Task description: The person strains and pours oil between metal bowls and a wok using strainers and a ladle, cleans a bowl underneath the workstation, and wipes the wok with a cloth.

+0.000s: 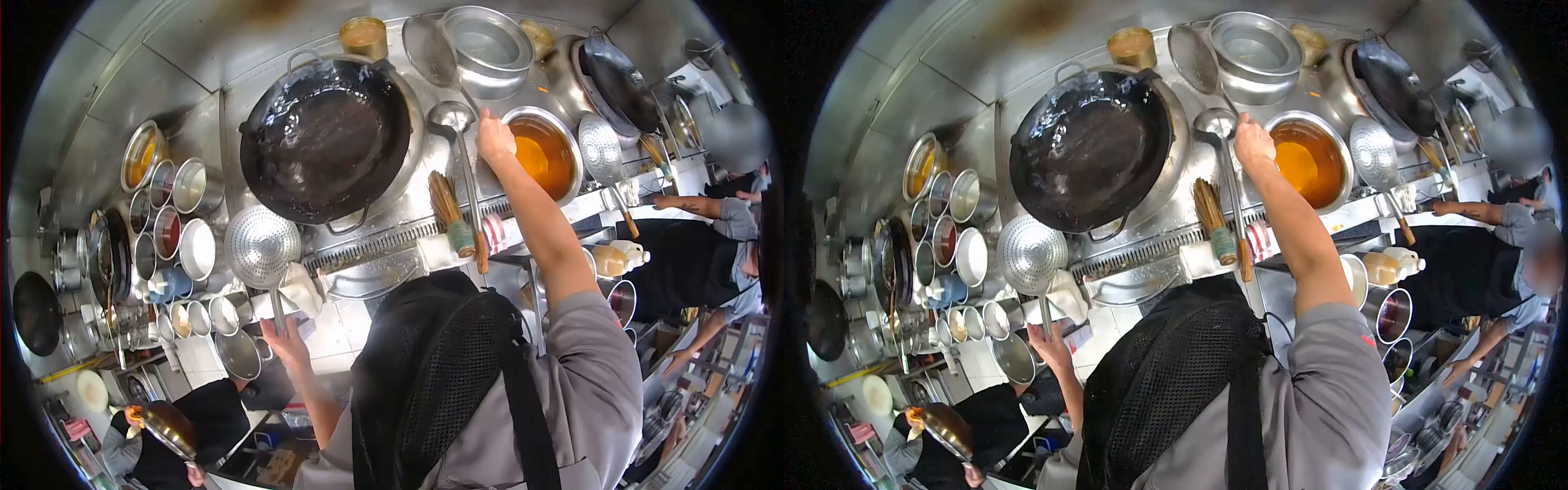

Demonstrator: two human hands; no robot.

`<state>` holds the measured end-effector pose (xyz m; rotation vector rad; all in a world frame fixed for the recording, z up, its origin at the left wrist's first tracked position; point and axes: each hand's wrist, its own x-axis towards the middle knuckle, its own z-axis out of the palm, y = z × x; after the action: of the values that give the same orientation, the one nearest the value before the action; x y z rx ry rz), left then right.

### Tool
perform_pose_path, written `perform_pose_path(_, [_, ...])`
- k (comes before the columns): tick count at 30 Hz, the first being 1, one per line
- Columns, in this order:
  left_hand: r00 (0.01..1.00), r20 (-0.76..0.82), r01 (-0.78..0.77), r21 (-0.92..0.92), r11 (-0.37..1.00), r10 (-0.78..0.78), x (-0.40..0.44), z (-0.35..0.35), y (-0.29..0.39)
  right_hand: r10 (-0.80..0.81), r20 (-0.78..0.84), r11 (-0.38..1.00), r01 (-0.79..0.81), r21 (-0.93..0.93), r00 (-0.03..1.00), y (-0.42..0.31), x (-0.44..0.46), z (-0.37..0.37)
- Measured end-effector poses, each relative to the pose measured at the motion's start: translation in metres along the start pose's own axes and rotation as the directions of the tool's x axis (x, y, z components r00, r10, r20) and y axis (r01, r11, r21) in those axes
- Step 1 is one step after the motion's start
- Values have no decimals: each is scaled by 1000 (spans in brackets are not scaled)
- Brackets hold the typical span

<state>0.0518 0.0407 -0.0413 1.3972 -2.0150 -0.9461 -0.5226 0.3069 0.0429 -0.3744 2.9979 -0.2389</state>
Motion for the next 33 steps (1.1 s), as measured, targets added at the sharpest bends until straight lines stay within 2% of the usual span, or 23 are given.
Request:
perform_pose_path(2, [1000, -14, 23, -47, 999, -24, -5, -3, 4, -18, -69, 993, 26, 118, 997, -14, -37, -17])
perform_pose_path(4, [999, -20, -36, -102, 994, 34, 3, 0, 9, -99, -125, 891, 144, 431, 987, -16, -67, -5])
perform_pose_path(5, [998, -23, -68, -128, 989, 66, 9, 1, 16, -162, -69, 806, 172, 566, 984, -31, -96, -21])
perform_pose_path(6, [993, -43, -112, -107, 988, 108, 17, 2, 31, -143, 3, 710, 100, 697, 990, -42, -121, -16])
perform_pose_path(7, [991, -35, -130, -141, 981, 126, 27, 4, 51, -131, 261, 418, -185, 889, 956, -61, -146, -26])
perform_pose_path(9, [986, -45, -166, -208, 964, 160, 42, 9, 93, -327, 416, 58, -422, 905, 848, -91, -176, -24])
perform_pose_path(10, [986, 12, -160, -241, 957, 168, 47, 11, 110, -374, 499, 36, -526, 850, 782, -106, -182, -19])
perform_pose_path(12, [962, 140, -188, -288, 939, 235, 54, 20, 132, -455, 541, -75, -636, 768, 707, -135, -189, 9])
perform_pose_path(13, [935, 317, -1, -441, 898, 157, 42, 22, 162, -470, 569, -124, -689, 714, 674, -150, -192, 28])
perform_pose_path(14, [876, 451, 90, -503, 860, 173, 34, 28, 174, -484, 556, -153, -691, 706, 675, -166, -196, 51])
perform_pose_path(15, [849, 510, 191, -538, 821, 136, 24, 30, 187, -488, 543, -189, -690, 698, 683, -182, -201, 66])
perform_pose_path(17, [744, 661, 408, -561, 720, 93, 5, 38, 211, -467, 520, -66, -614, 787, 716, -210, -216, 63])
perform_pose_path(18, [719, 682, 390, -552, 737, 130, 5, 41, 205, -527, 557, 2, -654, 756, 642, -221, -220, 67])
perform_pose_path(19, [755, 650, 389, -547, 741, 83, 6, 43, 203, -583, 591, 73, -689, 721, 557, -224, -221, 64])
perform_pose_path(20, [780, 624, 404, -555, 727, 44, 13, 41, 190, -621, 589, 185, -633, 751, 517, -219, -222, 61])
perform_pose_path(22, [847, 531, 348, -543, 764, -9, 30, 31, 168, -700, 552, 382, -416, 825, 453, -204, -219, 30])
perform_pose_path(25, [901, 434, 253, -516, 819, -4, 61, 15, 125, -708, 374, 336, -181, 924, 599, -147, -207, 34])
perform_pose_path(27, [914, 404, 205, -428, 880, -16, 77, 9, 126, -617, 440, 335, -288, 897, 653, -103, -197, 33])
perform_pose_path(28, [948, 279, -104, -175, 979, 151, 94, 6, 115, -573, 471, 311, -353, 882, 671, -79, -191, 31])
perform_pose_path(29, [918, 204, -369, 130, 920, 339, 108, 3, 102, -529, 506, 289, -416, 862, 681, -56, -186, 28])
perform_pose_path(30, [890, 20, -445, 255, 858, 456, 118, 5, 104, -479, 497, 275, -414, 868, 724, -36, -184, 19])
perform_pose_path(31, [853, -74, -473, 308, 826, 516, 123, 2, 115, -432, 480, 262, -403, 877, 764, -18, -180, 10])
perform_pose_path(33, [893, -192, -370, 206, 906, 408, 130, 7, 151, -365, 434, 214, -379, 900, 824, 17, -170, 8])
